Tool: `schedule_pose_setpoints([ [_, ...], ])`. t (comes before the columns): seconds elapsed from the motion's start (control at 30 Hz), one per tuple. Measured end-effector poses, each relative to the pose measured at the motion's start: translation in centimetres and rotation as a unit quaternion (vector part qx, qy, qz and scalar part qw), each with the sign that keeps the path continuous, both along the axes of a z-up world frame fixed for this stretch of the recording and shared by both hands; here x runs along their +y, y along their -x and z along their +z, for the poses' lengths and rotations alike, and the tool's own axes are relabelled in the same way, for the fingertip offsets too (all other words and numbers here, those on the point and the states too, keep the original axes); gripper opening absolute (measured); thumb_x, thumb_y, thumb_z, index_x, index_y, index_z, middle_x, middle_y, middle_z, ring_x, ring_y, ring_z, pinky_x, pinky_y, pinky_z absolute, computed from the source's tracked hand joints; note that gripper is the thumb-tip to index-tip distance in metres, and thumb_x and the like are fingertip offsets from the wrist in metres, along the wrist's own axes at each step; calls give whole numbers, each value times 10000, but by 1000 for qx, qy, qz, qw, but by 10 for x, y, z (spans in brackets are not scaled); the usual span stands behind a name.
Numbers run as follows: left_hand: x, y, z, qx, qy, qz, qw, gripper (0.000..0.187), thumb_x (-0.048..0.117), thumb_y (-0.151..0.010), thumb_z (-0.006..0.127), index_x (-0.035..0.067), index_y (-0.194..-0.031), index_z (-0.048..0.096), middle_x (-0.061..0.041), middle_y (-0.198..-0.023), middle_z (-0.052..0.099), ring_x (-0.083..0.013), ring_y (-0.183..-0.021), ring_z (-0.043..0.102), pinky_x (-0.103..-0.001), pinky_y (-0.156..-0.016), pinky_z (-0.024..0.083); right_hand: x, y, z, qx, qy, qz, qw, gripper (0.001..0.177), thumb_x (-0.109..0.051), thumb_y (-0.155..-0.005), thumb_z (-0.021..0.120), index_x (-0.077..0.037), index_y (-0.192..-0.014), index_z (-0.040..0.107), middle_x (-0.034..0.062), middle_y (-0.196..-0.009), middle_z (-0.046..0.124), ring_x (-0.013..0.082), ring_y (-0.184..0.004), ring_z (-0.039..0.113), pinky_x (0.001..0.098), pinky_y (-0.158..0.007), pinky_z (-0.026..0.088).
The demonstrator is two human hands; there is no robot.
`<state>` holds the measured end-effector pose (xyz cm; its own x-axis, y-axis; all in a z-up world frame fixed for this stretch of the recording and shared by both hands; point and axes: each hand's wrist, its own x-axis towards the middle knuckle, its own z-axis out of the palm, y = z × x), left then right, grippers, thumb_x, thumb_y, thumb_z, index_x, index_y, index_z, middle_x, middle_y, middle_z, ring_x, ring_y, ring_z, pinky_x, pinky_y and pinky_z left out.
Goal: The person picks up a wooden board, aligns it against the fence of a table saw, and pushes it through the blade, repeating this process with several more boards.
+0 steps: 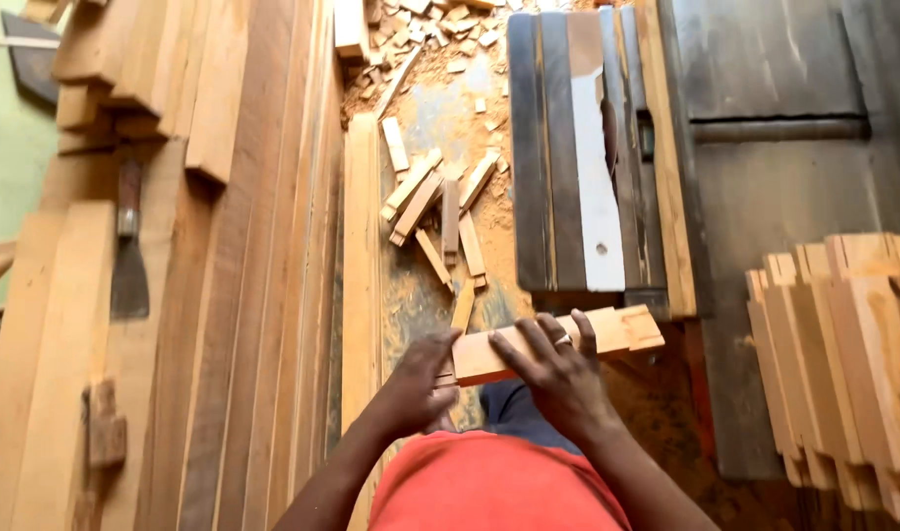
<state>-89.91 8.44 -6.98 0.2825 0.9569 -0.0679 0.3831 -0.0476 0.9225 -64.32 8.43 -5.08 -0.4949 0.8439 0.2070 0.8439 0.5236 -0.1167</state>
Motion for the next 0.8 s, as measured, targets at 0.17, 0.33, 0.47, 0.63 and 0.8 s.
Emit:
schedule_pose_setpoints([
  [0.17, 85, -47, -2, 339, -87, -167, 922, 945, 116, -665, 761, 43, -1524, 374, -258, -1236, 531, -442, -1130, 550, -529, -969, 441, 69, -20, -31, 22, 19, -46, 999, 651, -70, -833, 663, -334, -1424, 587, 66, -1378, 592, 267, -1316, 524, 602, -1180, 177],
  [0.33, 180, -73, -58, 420, -89, -77, 900, 558, 19, -882, 577, 97, -1428, 497, -156, -1124, 603, -344, -1060, 602, -465, -924, 527, 159, -41, -33, 82, 133, -77, 985, 716, -245, -742, 753, -286, -1421, 530, 154, -1491, 512, 385, -1359, 435, 670, -1148, 92],
  [0.47, 223, -78, -70, 441, -57, -84, 892, 575, -36, -900, 515, 115, -1452, 475, -162, -1144, 598, -332, -1032, 606, -454, -884, 544, 198, -47, -88, 99, 43, -80, 991, 587, -221, -879, 676, -322, -1444, 551, 118, -1485, 538, 352, -1399, 476, 654, -1207, 125],
  [0.63, 261, -80, -50, 377, -114, -50, 918, 632, -51, -760, 615, 133, -1360, 537, -156, -1143, 619, -395, -1102, 585, -493, -965, 498, 227, -40, -81, 98, 17, -96, 990, 517, -213, -886, 632, -302, -1396, 619, 125, -1431, 587, 356, -1345, 512, 619, -1129, 234],
  [0.8, 276, -79, -57, 358, -103, -58, 926, 660, -51, -740, 654, 108, -1367, 524, -175, -1148, 613, -413, -1090, 577, -499, -961, 487, 246, -47, -78, 120, 0, -93, 988, 450, -225, -917, 627, -301, -1360, 656, 107, -1379, 617, 330, -1304, 548, 596, -1092, 280],
])
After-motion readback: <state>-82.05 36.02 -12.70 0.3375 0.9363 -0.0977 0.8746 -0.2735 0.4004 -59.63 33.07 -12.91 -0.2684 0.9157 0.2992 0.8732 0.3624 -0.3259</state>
